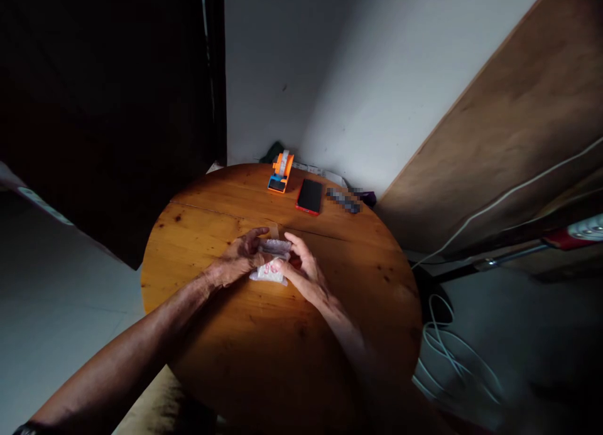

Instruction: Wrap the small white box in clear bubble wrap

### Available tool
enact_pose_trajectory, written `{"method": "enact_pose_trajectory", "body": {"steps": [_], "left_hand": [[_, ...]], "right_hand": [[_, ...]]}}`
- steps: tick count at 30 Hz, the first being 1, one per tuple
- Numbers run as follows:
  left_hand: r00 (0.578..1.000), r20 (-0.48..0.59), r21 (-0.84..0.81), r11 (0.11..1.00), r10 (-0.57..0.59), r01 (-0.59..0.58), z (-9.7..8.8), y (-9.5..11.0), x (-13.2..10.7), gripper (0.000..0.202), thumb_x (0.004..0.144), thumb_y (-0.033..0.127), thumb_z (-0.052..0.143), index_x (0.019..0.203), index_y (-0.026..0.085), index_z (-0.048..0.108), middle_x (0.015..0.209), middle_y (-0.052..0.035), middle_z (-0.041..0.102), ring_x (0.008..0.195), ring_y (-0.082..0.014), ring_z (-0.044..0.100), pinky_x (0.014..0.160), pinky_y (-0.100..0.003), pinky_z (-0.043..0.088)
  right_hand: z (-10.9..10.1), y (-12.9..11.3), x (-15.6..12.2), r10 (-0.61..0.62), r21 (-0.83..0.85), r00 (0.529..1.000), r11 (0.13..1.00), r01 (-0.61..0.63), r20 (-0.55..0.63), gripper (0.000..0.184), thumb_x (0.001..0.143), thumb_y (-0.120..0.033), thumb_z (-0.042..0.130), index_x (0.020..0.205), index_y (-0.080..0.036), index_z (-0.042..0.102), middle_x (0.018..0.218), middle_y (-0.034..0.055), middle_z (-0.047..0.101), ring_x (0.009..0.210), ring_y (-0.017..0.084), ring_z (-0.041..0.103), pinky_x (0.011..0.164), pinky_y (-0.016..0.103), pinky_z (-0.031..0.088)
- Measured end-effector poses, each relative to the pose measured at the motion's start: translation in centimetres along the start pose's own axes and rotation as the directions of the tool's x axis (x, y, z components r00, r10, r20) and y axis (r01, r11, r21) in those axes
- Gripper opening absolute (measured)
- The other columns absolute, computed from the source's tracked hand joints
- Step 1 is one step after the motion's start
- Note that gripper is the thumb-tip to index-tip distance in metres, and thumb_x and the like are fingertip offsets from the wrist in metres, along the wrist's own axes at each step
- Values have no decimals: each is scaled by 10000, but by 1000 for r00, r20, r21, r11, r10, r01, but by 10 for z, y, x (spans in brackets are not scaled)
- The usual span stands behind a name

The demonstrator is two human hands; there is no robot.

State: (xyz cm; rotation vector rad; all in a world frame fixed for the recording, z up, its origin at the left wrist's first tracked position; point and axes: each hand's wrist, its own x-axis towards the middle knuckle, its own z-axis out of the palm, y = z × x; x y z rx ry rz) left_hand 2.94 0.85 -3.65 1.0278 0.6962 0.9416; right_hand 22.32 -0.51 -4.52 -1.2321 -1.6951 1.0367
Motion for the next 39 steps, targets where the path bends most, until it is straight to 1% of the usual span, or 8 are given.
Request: {"method": "enact_pose_trajectory", "body": {"steps": [3,7,13,23,27,31,34,39], "left_hand": [[1000,-14,41,999,21,-20,-1,-3,1,888,661,445,860,1378,182,408,1254,-186,633,1049,-264,652,844,-354,507],[999,-29,94,995,27,-24,-2,-6,2,949,691,478,832,1433,147,341,1248,-208,635,1018,-256,652,789,-322,495],[997,-61,171,985,39,-28,-2,-8,3,954,746,440,794,1490,141,278,1170,-174,668,877,-204,661,705,-286,473],[997,-68,200,979,47,-33,1,-5,1,897,757,420,770,1482,157,311,1148,-153,667,847,-192,649,700,-287,470],[996,-59,205,978,60,-47,1,-5,1,896,743,431,776,1469,160,327,1101,-123,673,836,-179,638,706,-280,460],[996,-59,184,982,60,-49,2,-6,1,890,744,414,777,1472,171,327,1145,-130,661,884,-192,641,745,-297,472],[996,-59,189,980,67,-55,3,-7,0,876,756,400,763,1475,161,323,1144,-131,655,874,-191,632,729,-296,465],[995,-53,249,966,88,-72,3,-7,0,869,790,385,725,1497,135,286,1125,-136,661,856,-190,621,721,-305,458]], "right_hand": [[3,1,0,-33,-21,998,999,32,-53,668,806,-343,666,1416,-217,427,1045,88,711,771,184,667,665,334,573],[6,-3,-4,-128,-187,982,977,101,-139,640,820,-341,646,1412,-204,447,961,72,729,822,210,681,759,379,573],[7,-9,-7,-158,-309,979,945,111,-130,546,860,-324,600,1383,-214,488,1038,91,741,935,236,685,820,391,563],[12,-16,-12,-411,-593,905,757,273,-107,424,910,-292,566,1329,-227,552,1046,94,753,976,272,684,948,473,472],[13,-14,-9,-405,-480,897,831,280,-179,425,863,-273,594,1287,-246,572,980,60,748,933,237,682,929,425,498],[11,-9,-1,-223,-141,956,970,198,-193,455,862,-359,578,1297,-236,523,867,9,707,695,159,646,660,306,536],[9,-8,8,-101,21,983,994,105,-151,467,855,-421,586,1268,-213,530,836,4,682,629,131,608,561,260,489],[11,-7,19,-46,50,989,997,54,-142,376,801,-389,639,1134,-215,618,881,24,686,653,133,604,573,264,493]]}}
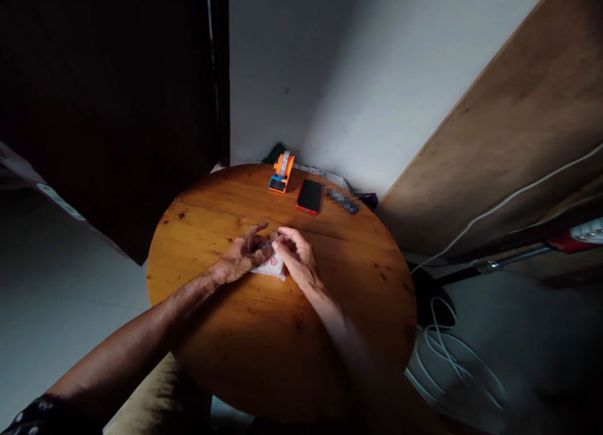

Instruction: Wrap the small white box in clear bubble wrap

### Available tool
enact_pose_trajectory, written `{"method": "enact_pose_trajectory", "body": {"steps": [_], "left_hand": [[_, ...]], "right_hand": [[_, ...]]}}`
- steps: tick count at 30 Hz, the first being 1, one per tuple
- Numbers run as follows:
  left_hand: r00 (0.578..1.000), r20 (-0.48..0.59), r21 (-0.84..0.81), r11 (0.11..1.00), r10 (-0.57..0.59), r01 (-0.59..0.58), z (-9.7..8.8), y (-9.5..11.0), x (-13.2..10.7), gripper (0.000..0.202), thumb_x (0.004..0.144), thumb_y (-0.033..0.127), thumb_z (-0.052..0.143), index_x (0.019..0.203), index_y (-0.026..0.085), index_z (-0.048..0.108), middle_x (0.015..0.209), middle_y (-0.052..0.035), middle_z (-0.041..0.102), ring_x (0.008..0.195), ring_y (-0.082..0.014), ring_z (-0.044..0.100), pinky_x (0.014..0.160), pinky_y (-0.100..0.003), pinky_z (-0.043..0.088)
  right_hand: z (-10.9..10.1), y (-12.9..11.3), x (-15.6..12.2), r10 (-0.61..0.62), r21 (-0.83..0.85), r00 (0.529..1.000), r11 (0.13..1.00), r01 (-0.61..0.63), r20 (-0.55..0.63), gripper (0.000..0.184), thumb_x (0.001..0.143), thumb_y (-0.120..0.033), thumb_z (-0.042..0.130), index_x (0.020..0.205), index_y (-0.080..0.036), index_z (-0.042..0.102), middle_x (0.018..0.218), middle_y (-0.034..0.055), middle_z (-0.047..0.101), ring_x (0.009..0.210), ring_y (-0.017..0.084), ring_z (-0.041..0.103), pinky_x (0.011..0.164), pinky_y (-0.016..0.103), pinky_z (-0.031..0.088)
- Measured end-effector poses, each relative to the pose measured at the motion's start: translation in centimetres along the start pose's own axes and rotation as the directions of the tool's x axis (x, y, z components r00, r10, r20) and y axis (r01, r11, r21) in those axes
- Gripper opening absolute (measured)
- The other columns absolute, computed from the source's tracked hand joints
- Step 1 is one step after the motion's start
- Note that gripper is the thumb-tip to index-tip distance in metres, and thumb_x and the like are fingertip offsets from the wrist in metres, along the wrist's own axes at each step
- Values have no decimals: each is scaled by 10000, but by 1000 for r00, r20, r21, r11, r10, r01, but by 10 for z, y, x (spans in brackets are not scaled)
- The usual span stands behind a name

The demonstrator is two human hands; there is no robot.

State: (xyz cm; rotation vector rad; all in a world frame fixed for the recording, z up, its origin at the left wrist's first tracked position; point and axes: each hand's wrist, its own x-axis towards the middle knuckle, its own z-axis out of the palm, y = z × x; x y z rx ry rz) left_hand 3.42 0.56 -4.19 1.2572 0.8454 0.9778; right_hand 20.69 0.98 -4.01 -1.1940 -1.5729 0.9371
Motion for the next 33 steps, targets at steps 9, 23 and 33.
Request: {"method": "enact_pose_trajectory", "body": {"steps": [9,23,33], "left_hand": [[999,32,-2,1000,1,-1,-2,1,-2,862,799,363,729,1504,156,276,1238,-184,627,952,-214,628,790,-323,478],[1000,22,-22,1000,9,-8,-1,3,-1,857,781,337,744,1482,117,303,1160,-165,648,838,-171,597,702,-282,447],[994,-100,108,993,48,-37,-2,-1,4,667,781,335,708,1357,99,469,925,-66,664,714,-131,560,623,-251,422]], "right_hand": [[5,-2,3,-41,67,998,997,44,-40,181,825,-322,602,947,-211,675,913,46,726,823,192,675,788,353,542],[2,-12,1,-44,131,998,990,49,-40,145,818,-354,640,838,-224,699,838,24,728,753,173,656,698,294,509],[4,-15,-6,-138,-34,990,990,138,10,177,858,-308,554,828,-213,701,769,6,695,650,138,606,595,242,476]]}}
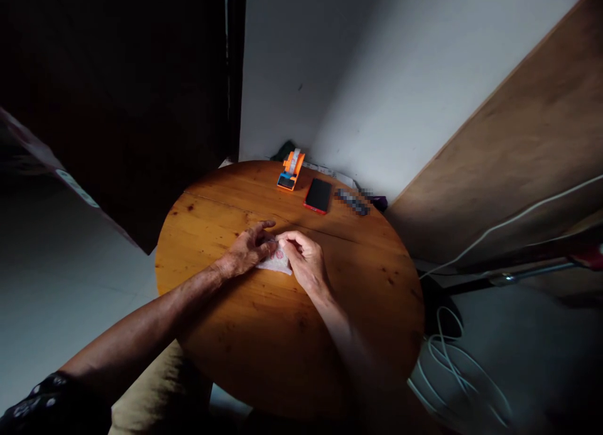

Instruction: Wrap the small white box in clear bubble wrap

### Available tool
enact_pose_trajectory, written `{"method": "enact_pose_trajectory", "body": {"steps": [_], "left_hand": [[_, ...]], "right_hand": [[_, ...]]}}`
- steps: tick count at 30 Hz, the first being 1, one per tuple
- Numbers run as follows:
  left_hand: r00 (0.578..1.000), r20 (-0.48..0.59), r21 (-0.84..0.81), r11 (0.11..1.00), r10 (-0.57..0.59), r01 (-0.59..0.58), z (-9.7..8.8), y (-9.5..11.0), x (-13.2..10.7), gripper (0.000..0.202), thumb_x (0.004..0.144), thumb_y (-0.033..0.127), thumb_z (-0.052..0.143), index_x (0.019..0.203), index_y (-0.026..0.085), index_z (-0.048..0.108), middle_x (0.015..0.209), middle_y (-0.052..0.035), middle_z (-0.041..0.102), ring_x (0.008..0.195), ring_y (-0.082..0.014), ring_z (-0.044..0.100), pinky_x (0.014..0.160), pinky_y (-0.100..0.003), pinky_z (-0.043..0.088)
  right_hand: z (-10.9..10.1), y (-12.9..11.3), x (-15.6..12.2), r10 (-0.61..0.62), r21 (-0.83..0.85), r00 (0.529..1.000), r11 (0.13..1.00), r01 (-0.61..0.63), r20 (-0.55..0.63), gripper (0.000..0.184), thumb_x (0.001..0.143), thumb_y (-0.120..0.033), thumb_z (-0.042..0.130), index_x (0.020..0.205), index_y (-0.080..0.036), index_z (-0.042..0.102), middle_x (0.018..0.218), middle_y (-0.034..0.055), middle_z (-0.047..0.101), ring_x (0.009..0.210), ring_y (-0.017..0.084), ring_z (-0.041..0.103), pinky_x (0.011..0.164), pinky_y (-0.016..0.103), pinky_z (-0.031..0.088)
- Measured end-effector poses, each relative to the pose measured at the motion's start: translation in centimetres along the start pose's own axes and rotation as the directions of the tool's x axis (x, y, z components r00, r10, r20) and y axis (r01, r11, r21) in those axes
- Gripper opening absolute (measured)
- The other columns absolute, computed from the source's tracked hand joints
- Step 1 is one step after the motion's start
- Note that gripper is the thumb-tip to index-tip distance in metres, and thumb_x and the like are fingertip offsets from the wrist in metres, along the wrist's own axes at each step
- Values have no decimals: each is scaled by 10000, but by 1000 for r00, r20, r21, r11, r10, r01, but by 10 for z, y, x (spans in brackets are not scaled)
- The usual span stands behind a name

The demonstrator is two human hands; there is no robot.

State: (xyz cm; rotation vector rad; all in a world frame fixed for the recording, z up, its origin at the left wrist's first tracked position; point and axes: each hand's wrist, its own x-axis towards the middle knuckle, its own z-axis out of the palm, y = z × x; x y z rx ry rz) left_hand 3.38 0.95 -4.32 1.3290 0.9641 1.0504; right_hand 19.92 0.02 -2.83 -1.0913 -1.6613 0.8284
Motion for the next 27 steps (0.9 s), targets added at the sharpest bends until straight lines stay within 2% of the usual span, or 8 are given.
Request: {"method": "enact_pose_trajectory", "body": {"steps": [4,7,10,13,17,19,23,27], "left_hand": [[1000,-5,26,1000,0,0,1,0,0,603,786,321,685,1319,97,515,915,-73,684,724,-138,574,626,-252,432],[999,-20,42,999,-33,34,0,2,-1,490,784,314,676,1222,111,593,915,-73,702,710,-134,579,625,-250,440],[998,6,30,998,-61,61,-4,5,-3,387,770,305,679,1109,122,655,934,-69,713,737,-139,601,664,-256,461],[997,38,25,998,-66,65,-9,9,-3,369,742,278,698,1081,135,675,967,-64,721,796,-154,624,717,-268,477],[995,21,5,995,-101,101,-11,9,-2,354,740,285,698,1066,148,682,921,-48,712,761,-147,607,715,-275,465],[991,21,-30,990,-135,135,-10,8,-1,334,739,289,695,1046,158,684,891,-38,706,742,-142,599,707,-272,459],[986,24,-69,983,-167,168,-10,8,0,313,722,293,705,1005,160,685,867,-26,697,727,-133,590,704,-261,457],[988,25,-42,988,-150,151,-10,11,-1,303,727,312,701,987,157,680,841,-27,691,700,-131,580,683,-262,451]], "right_hand": [[-5,-1,-3,-54,-112,998,992,56,18,168,865,-258,538,834,-220,699,720,-12,657,613,131,586,587,242,475],[-9,-2,-3,-132,-170,990,976,138,47,178,871,-213,526,831,-227,698,734,-12,657,620,132,600,619,253,499],[-10,-4,-3,-263,-208,961,939,275,82,187,888,-183,527,833,-224,701,852,16,695,740,146,651,721,269,529],[-11,-3,-3,-368,-244,920,888,390,132,196,908,-168,530,853,-220,710,907,36,701,841,156,668,801,280,536],[-15,-3,-6,-402,-298,891,842,450,210,223,930,-157,509,931,-218,724,986,54,692,910,160,664,813,287,537],[-18,-6,-10,-402,-386,875,787,481,270,224,928,-162,515,982,-221,724,1067,66,684,956,180,650,840,322,526],[-24,-13,-17,-418,-569,833,608,553,363,193,899,-209,586,1036,-227,720,1202,86,658,1020,246,606,881,428,476],[-23,-16,-18,-422,-618,820,542,569,385,185,897,-193,591,1022,-229,723,1229,92,649,1032,257,585,836,425,451]]}}
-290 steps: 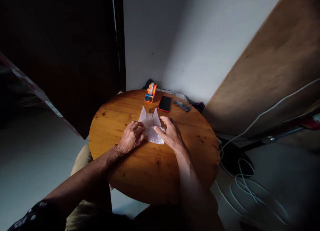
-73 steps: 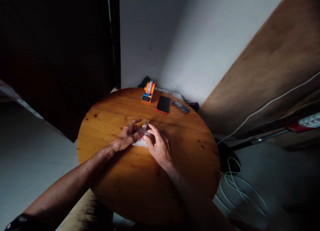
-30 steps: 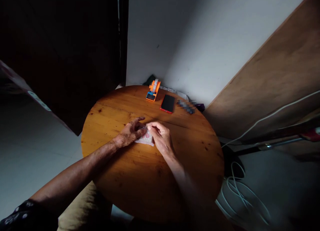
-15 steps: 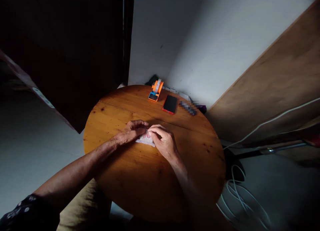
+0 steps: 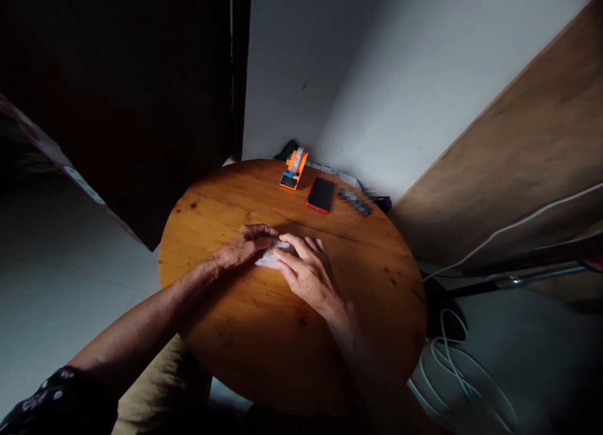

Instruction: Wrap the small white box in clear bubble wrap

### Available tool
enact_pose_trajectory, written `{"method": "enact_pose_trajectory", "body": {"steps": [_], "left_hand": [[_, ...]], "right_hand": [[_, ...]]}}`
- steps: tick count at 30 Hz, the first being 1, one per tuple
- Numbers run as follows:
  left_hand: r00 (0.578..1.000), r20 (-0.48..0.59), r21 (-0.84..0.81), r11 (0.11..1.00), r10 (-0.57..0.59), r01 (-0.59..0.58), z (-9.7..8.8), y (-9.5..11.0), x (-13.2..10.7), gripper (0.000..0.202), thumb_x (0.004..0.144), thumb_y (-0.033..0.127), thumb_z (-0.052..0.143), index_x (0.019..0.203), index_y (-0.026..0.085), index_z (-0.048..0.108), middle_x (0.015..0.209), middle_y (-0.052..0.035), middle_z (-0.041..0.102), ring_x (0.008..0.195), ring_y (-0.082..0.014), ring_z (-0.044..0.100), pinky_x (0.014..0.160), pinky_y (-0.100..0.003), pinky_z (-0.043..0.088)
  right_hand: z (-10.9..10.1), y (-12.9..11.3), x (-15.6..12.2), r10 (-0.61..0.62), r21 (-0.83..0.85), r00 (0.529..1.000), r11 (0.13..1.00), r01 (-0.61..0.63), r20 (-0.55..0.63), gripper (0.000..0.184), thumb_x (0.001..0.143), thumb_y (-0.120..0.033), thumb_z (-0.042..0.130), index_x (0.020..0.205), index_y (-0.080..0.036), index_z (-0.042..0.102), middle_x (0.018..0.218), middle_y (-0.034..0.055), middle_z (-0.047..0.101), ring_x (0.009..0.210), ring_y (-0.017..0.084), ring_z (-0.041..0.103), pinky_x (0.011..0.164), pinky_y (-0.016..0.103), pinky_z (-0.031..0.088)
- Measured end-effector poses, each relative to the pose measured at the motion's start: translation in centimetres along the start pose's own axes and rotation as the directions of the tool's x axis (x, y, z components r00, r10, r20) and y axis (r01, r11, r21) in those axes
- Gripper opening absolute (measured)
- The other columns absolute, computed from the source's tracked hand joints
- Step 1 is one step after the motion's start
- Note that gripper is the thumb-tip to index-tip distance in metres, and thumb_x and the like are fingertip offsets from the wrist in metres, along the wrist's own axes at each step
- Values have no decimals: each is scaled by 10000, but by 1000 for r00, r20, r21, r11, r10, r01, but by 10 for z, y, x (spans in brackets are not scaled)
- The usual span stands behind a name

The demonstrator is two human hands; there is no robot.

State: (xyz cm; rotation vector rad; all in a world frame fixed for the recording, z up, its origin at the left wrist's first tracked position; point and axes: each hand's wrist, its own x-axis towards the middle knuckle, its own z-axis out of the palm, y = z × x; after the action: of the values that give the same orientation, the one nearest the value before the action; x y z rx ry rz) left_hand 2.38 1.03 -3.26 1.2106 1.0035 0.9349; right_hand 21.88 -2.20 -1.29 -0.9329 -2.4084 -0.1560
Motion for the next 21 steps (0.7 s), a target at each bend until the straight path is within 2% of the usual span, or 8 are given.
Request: {"method": "enact_pose_trajectory", "body": {"steps": [9,15,18,21], "left_hand": [[999,1,92,994,51,-51,0,2,-2,271,752,335,685,948,147,689,805,-25,683,666,-123,563,635,-254,434],[995,-22,55,994,96,-95,-1,-2,0,312,747,327,727,983,129,678,831,-26,688,680,-114,581,650,-242,461],[995,-6,42,994,98,-97,-1,-4,0,354,738,345,745,1006,127,668,843,-31,689,679,-115,580,644,-245,458],[995,-6,27,995,96,-95,-1,-4,0,362,736,335,750,1023,132,663,885,-40,698,697,-119,588,658,-251,458]], "right_hand": [[8,2,0,36,78,999,996,-34,-26,221,895,-158,598,1024,-280,729,1226,52,661,1033,247,594,859,425,436],[11,2,-1,44,125,998,991,-38,-42,199,890,-143,589,999,-236,727,1210,72,678,1043,253,614,886,426,448],[8,2,0,51,211,995,977,-32,-86,168,886,-165,586,947,-228,729,1207,81,676,1068,251,625,908,431,463],[2,5,1,158,350,975,932,-95,-156,152,890,-199,577,897,-242,723,1179,73,680,1074,228,638,934,413,488]]}}
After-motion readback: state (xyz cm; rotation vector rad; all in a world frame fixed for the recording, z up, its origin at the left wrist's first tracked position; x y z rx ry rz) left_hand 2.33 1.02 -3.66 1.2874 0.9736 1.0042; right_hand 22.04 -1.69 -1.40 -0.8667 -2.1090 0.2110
